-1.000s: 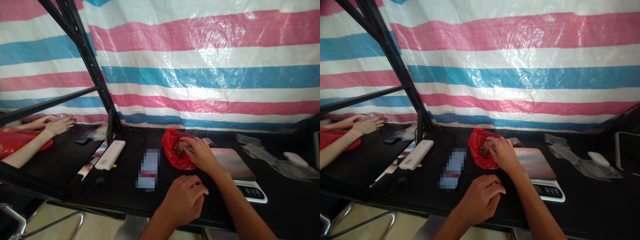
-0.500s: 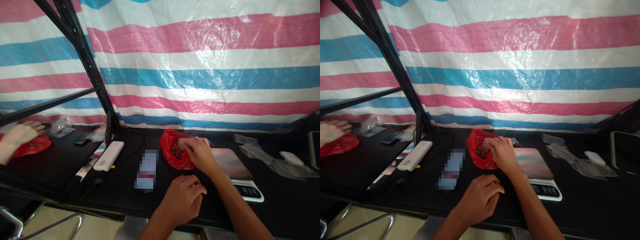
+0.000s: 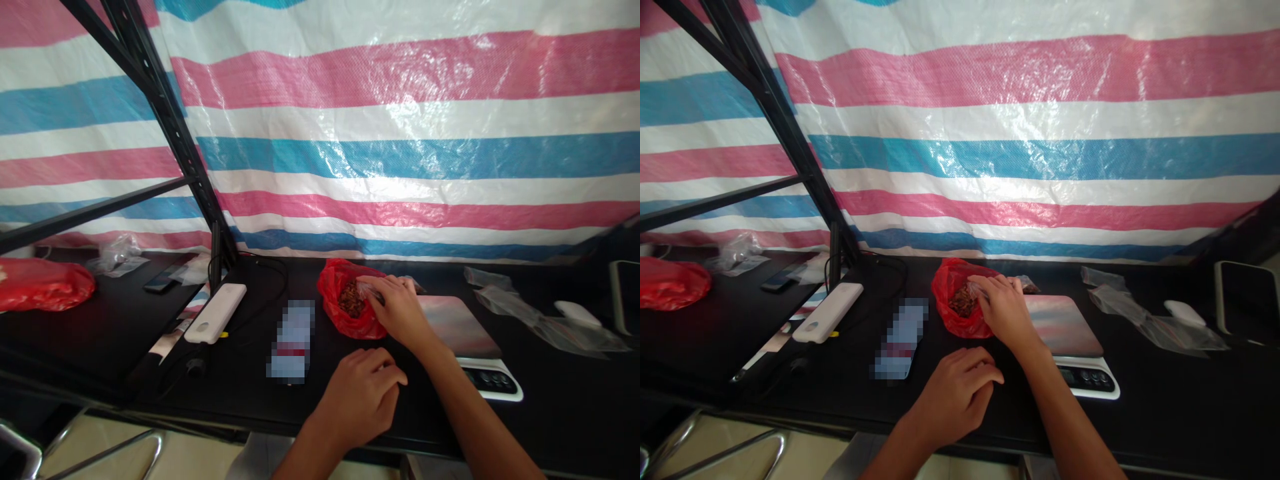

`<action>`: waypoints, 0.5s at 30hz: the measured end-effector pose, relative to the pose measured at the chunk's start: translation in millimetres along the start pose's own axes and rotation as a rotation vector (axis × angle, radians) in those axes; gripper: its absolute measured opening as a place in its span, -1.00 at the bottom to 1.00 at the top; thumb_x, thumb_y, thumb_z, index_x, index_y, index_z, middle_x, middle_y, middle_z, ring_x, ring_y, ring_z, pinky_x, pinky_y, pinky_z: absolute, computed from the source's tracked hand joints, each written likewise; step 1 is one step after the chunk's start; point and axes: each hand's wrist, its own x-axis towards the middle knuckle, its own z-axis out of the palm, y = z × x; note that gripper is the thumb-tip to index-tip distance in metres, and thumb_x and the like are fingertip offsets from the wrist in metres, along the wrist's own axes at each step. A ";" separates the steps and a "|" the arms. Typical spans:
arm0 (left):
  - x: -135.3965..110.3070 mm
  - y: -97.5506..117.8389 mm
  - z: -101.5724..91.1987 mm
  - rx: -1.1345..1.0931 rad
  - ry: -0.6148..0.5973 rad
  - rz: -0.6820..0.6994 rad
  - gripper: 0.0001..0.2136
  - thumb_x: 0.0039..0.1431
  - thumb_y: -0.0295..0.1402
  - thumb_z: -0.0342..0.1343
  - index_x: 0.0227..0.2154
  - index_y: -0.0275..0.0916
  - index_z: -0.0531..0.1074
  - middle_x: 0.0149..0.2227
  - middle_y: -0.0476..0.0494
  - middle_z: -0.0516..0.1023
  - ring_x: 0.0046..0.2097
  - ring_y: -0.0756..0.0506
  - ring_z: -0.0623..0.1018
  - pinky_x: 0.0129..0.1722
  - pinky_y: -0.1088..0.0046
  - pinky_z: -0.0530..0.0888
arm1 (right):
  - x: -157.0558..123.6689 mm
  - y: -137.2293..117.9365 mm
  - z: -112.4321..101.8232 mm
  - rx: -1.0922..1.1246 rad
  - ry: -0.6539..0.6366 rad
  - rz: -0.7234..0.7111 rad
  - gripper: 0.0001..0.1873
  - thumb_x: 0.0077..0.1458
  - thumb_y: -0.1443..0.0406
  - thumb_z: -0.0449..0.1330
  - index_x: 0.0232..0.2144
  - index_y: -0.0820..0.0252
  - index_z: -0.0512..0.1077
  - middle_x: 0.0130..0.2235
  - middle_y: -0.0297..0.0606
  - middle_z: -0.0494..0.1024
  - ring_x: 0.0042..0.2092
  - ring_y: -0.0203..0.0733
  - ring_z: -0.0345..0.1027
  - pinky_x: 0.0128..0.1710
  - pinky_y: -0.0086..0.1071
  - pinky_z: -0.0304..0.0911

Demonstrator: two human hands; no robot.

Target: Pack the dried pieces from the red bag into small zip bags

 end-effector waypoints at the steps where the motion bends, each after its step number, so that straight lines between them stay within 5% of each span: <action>1: 0.0 0.1 0.3 0.000 -0.001 -0.001 -0.79 0.21 -0.59 0.05 -0.26 -0.21 0.55 -0.28 -0.07 0.56 -0.28 -0.07 0.56 -0.24 0.40 0.47 | -0.2 0.0 0.4 0.006 -0.006 -0.002 -0.68 0.32 0.33 0.10 0.05 0.01 0.52 -0.03 -0.25 0.68 -0.03 -0.01 0.47 -0.03 -0.11 0.08; 15: -0.2 1.6 0.5 -0.010 -0.003 0.000 -0.78 0.19 -0.60 0.05 -0.26 -0.21 0.55 -0.28 -0.08 0.57 -0.28 -0.08 0.56 -0.23 0.41 0.47 | -1.2 -0.9 0.5 0.007 0.011 0.017 -0.70 0.30 0.30 0.13 0.03 0.03 0.53 -0.07 -0.21 0.69 -0.08 0.00 0.48 -0.06 -0.11 0.09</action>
